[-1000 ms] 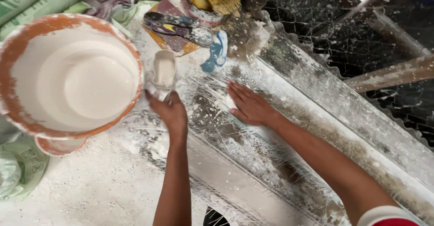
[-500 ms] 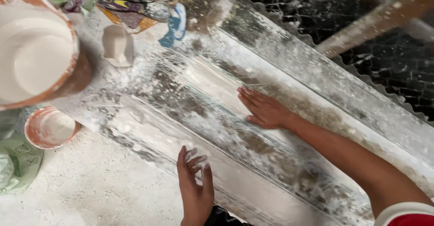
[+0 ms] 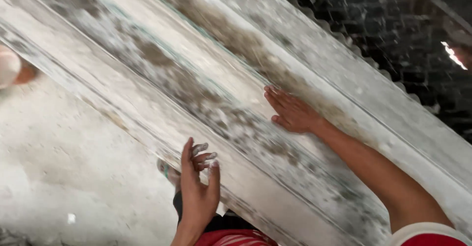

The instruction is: Applying plaster or resin over fiberglass strands on a long mold.

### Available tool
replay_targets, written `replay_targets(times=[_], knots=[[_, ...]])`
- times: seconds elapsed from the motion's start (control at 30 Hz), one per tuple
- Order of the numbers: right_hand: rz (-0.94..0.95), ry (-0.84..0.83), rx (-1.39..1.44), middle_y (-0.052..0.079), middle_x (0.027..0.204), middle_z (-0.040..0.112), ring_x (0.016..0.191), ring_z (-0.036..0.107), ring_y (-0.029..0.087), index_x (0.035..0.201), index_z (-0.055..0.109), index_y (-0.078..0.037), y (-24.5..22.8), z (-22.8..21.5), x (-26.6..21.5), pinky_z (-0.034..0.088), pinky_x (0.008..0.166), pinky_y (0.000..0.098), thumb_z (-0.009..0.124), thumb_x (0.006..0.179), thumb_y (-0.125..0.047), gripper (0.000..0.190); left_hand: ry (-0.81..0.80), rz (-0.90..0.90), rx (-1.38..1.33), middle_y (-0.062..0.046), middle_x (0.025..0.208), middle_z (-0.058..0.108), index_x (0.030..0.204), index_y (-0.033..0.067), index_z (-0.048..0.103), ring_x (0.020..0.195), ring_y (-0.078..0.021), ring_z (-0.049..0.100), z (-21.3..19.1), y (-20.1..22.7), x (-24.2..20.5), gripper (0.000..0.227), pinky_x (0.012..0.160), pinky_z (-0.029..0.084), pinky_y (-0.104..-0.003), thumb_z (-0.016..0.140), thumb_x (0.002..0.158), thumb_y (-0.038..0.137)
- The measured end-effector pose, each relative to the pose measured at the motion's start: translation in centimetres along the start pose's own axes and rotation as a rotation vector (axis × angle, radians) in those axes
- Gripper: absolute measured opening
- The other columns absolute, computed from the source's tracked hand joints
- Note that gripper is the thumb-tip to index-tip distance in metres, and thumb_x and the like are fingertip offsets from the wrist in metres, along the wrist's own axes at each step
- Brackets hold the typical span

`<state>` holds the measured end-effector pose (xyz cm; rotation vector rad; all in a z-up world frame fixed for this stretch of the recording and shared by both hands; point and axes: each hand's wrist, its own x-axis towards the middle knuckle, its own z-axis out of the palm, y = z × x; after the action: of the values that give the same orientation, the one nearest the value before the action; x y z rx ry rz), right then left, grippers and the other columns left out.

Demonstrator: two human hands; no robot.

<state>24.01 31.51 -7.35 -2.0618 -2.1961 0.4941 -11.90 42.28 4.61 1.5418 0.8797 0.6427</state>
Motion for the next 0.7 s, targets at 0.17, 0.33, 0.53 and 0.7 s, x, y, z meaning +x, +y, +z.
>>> replay_targets(times=[0.17,0.33,0.53,0.7], knots=[[0.015,-0.005,-0.032,0.020,0.170,0.013,0.159,0.011,0.031,0.162,0.011,0.001,0.3,1.7,-14.3,0.010,0.129,0.0422,0.027,0.108,-0.050,0.076,-0.107,-0.135,0.019,-0.017,0.139,0.054,0.156,-0.0013,0.024,0.109,-0.0212,0.062,7.5,0.2,-10.7,0.072,0.086,0.056,-0.033,0.061,0.095,0.006],[-0.016,0.010,-0.056,0.020,0.170,0.012,0.158,0.011,0.031,0.161,0.011,0.001,0.7,3.7,-26.4,0.011,0.128,0.0410,0.025,0.108,-0.050,0.076,-0.135,-0.165,0.100,-0.016,0.137,0.056,0.157,0.0013,0.026,0.109,-0.0217,0.063,12.9,0.5,-19.8,0.075,0.083,0.056,-0.035,0.063,0.092,0.007],[-0.019,0.005,-0.087,0.020,0.170,0.010,0.157,0.011,0.032,0.161,0.010,0.003,2.6,8.6,-41.9,0.010,0.127,0.0418,0.024,0.108,-0.048,0.075,-0.053,0.038,0.162,-0.019,0.132,0.058,0.155,-0.0034,0.027,0.109,-0.0241,0.063,20.0,-1.7,-33.7,0.073,0.088,0.055,-0.035,0.065,0.094,0.007],[0.033,0.023,-0.022,0.020,0.171,0.012,0.159,0.012,0.032,0.163,0.011,0.001,1.2,10.2,-56.7,0.011,0.129,0.0435,0.022,0.109,-0.043,0.070,-0.017,-0.080,0.089,-0.019,0.129,0.059,0.158,-0.0029,0.025,0.107,-0.0233,0.064,27.9,-1.0,-45.0,0.073,0.087,0.056,-0.034,0.064,0.096,0.007]])
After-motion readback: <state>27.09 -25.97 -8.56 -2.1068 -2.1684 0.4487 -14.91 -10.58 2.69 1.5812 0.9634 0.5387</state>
